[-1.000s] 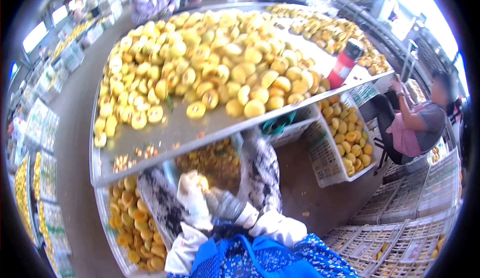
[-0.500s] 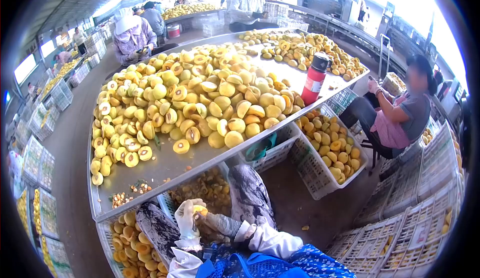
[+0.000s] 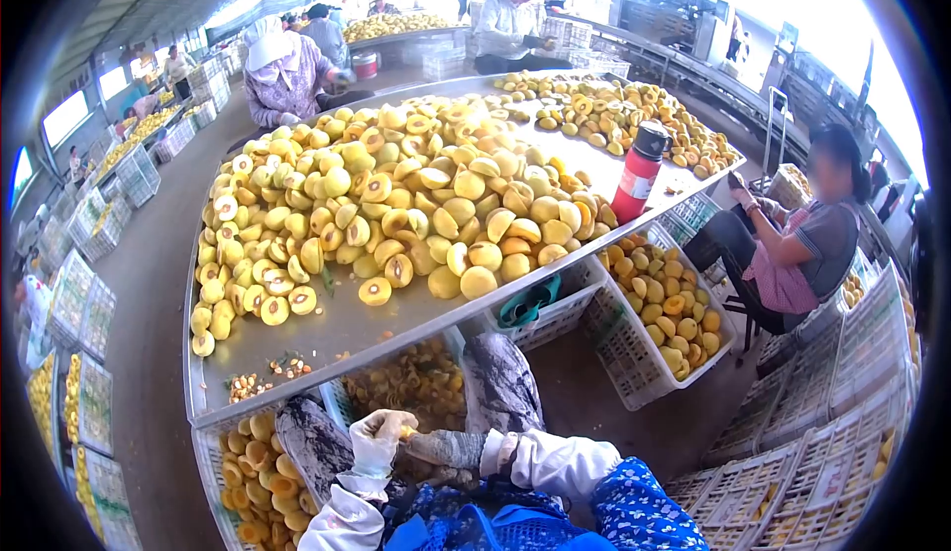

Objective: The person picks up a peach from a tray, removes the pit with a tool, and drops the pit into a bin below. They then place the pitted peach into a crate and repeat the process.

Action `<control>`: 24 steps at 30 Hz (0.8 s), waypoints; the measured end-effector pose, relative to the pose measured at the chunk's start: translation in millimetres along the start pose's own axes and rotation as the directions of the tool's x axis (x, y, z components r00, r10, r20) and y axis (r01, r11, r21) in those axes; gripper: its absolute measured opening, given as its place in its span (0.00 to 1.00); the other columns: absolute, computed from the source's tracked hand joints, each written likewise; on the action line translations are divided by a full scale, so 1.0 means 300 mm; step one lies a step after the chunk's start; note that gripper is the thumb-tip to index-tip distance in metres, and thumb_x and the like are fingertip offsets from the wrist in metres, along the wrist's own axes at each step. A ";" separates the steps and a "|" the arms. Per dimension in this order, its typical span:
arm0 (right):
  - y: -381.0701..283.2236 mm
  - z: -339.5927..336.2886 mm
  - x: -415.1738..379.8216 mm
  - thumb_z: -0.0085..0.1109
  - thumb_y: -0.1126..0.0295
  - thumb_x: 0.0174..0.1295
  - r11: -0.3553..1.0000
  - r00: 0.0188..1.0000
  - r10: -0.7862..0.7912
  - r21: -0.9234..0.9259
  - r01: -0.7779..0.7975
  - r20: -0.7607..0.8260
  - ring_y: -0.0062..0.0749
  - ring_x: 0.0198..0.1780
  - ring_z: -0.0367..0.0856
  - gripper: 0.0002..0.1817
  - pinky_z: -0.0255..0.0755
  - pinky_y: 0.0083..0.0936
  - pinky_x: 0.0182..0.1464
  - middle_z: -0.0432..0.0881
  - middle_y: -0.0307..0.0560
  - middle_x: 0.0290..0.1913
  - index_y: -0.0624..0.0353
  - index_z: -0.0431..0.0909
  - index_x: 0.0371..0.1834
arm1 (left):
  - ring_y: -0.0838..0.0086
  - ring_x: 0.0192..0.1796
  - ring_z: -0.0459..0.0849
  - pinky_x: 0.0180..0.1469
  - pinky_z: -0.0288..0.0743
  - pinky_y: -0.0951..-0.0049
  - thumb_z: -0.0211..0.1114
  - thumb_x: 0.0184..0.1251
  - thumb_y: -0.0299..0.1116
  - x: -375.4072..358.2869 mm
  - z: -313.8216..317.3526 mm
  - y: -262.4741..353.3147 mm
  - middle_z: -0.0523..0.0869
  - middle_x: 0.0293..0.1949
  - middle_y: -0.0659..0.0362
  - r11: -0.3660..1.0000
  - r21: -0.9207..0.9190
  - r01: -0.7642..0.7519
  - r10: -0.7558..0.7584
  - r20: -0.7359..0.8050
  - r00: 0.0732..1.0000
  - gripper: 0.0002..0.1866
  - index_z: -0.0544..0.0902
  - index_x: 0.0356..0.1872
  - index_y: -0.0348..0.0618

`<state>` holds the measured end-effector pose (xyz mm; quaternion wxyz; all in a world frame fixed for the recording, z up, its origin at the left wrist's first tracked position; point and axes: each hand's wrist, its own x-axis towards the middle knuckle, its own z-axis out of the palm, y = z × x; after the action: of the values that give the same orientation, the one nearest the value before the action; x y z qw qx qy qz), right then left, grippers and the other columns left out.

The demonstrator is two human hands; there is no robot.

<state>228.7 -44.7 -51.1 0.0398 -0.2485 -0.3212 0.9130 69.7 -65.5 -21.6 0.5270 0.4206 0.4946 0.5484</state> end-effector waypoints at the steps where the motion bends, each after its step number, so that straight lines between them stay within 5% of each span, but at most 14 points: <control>1: -0.006 0.001 -0.013 0.43 0.44 0.67 0.998 1.000 -0.011 -0.068 0.012 0.016 0.23 0.15 0.69 0.23 0.61 0.24 0.16 0.71 0.38 0.15 0.52 0.73 0.27 | 0.80 0.28 0.80 0.34 0.74 0.80 0.59 0.63 0.28 -0.003 -0.002 0.007 0.85 0.26 0.59 1.000 -0.024 0.015 -0.015 0.003 1.000 0.09 0.83 0.29 0.33; 4: -0.029 0.069 -0.022 0.44 0.45 0.67 0.829 0.958 -0.274 -0.524 0.193 -0.081 0.23 0.18 0.72 0.23 0.63 0.23 0.18 0.75 0.39 0.19 0.55 0.75 0.32 | 0.79 0.30 0.81 0.35 0.74 0.79 0.58 0.62 0.27 0.012 -0.039 -0.005 0.85 0.27 0.58 0.975 0.219 -0.028 -0.009 0.163 0.987 0.08 0.83 0.29 0.33; 6: 0.009 0.037 0.007 0.44 0.45 0.67 0.952 0.988 -0.126 -0.291 0.095 -0.089 0.19 0.21 0.72 0.23 0.64 0.20 0.21 0.76 0.37 0.22 0.54 0.77 0.36 | 0.78 0.30 0.81 0.35 0.75 0.79 0.57 0.62 0.25 0.008 -0.050 -0.004 0.85 0.28 0.57 0.976 0.217 0.017 -0.059 0.190 0.980 0.08 0.83 0.29 0.32; 8: -0.095 0.156 -0.069 0.46 0.43 0.64 0.982 0.978 0.010 -0.181 -0.049 -0.208 0.18 0.10 0.66 0.23 0.57 0.18 0.09 0.74 0.35 0.18 0.51 0.77 0.34 | 0.76 0.30 0.82 0.34 0.75 0.78 0.56 0.64 0.28 0.012 -0.047 0.003 0.85 0.29 0.55 0.997 -0.066 0.039 -0.031 0.111 0.993 0.10 0.82 0.30 0.32; 9: -0.043 0.161 -0.049 0.47 0.41 0.63 0.986 0.970 -0.168 -0.018 0.168 -0.174 0.17 0.06 0.61 0.24 0.51 0.16 0.05 0.70 0.35 0.13 0.52 0.75 0.31 | 0.75 0.29 0.82 0.34 0.76 0.78 0.56 0.65 0.31 0.004 -0.037 0.012 0.85 0.29 0.53 0.988 -0.144 0.056 -0.049 0.052 0.997 0.12 0.81 0.30 0.31; 12: 0.041 0.092 0.034 0.47 0.40 0.63 0.971 0.959 -0.223 0.049 0.235 -0.174 0.19 0.04 0.61 0.27 0.52 0.14 0.04 0.68 0.37 0.11 0.56 0.71 0.28 | 0.70 0.28 0.83 0.32 0.78 0.76 0.57 0.67 0.40 0.006 -0.032 -0.022 0.84 0.29 0.49 0.960 -0.267 0.086 -0.106 -0.062 0.992 0.18 0.80 0.31 0.30; 13: 0.126 0.004 0.108 0.47 0.43 0.64 0.948 0.938 -0.314 0.011 0.319 -0.146 0.20 0.05 0.63 0.25 0.55 0.14 0.05 0.70 0.39 0.13 0.57 0.72 0.31 | 0.68 0.28 0.83 0.31 0.78 0.74 0.58 0.66 0.40 -0.002 -0.011 -0.011 0.84 0.29 0.49 0.939 -0.324 0.115 -0.153 -0.094 0.984 0.18 0.79 0.32 0.29; 16: 0.087 0.032 0.098 0.47 0.56 0.69 0.745 0.950 -0.242 0.590 0.311 -0.195 0.21 0.24 0.77 0.17 0.71 0.10 0.19 0.77 0.46 0.28 0.60 0.74 0.43 | 0.64 0.28 0.83 0.33 0.81 0.70 0.57 0.66 0.39 -0.007 0.028 -0.020 0.83 0.29 0.48 0.847 -0.530 0.052 -0.143 -0.131 0.981 0.17 0.78 0.35 0.30; 18: 0.073 0.052 0.132 0.47 0.61 0.69 0.596 0.928 -0.129 0.720 0.354 -0.350 0.22 0.34 0.80 0.14 0.74 0.09 0.26 0.78 0.46 0.35 0.60 0.74 0.47 | 0.64 0.28 0.84 0.34 0.81 0.70 0.57 0.66 0.37 0.003 0.030 -0.019 0.83 0.29 0.48 0.809 -0.580 0.091 -0.201 -0.128 0.971 0.15 0.78 0.35 0.30; 20: 0.131 -0.028 0.172 0.46 0.61 0.70 0.758 0.931 -0.325 0.544 0.360 -0.163 0.19 0.36 0.78 0.16 0.73 0.13 0.34 0.78 0.42 0.39 0.61 0.71 0.51 | 0.65 0.28 0.84 0.35 0.82 0.70 0.58 0.66 0.34 0.010 0.018 -0.025 0.83 0.29 0.49 0.827 -0.549 0.121 -0.230 -0.135 0.964 0.13 0.78 0.35 0.31; 22: 0.152 -0.051 0.158 0.45 0.61 0.70 0.898 0.935 -0.347 0.260 0.355 -0.075 0.18 0.35 0.76 0.16 0.72 0.16 0.36 0.78 0.39 0.40 0.61 0.69 0.53 | 0.67 0.29 0.84 0.35 0.82 0.71 0.58 0.66 0.31 0.029 -0.004 -0.033 0.83 0.29 0.50 0.891 -0.430 0.147 -0.228 -0.143 0.963 0.10 0.79 0.34 0.32; 24: -0.022 0.091 0.021 0.44 0.62 0.71 0.963 0.953 -0.256 -0.126 0.237 -0.162 0.19 0.31 0.75 0.16 0.71 0.18 0.34 0.78 0.39 0.38 0.61 0.69 0.51 | 0.72 0.29 0.83 0.33 0.81 0.76 0.59 0.65 0.29 0.040 -0.017 -0.022 0.84 0.29 0.52 0.936 -0.303 0.178 -0.219 -0.104 0.970 0.08 0.80 0.33 0.33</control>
<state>209.7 -53.4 -31.5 0.1686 -0.2884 -0.3927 0.8569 64.6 -54.3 -29.7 0.6012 0.2478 0.4829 0.5865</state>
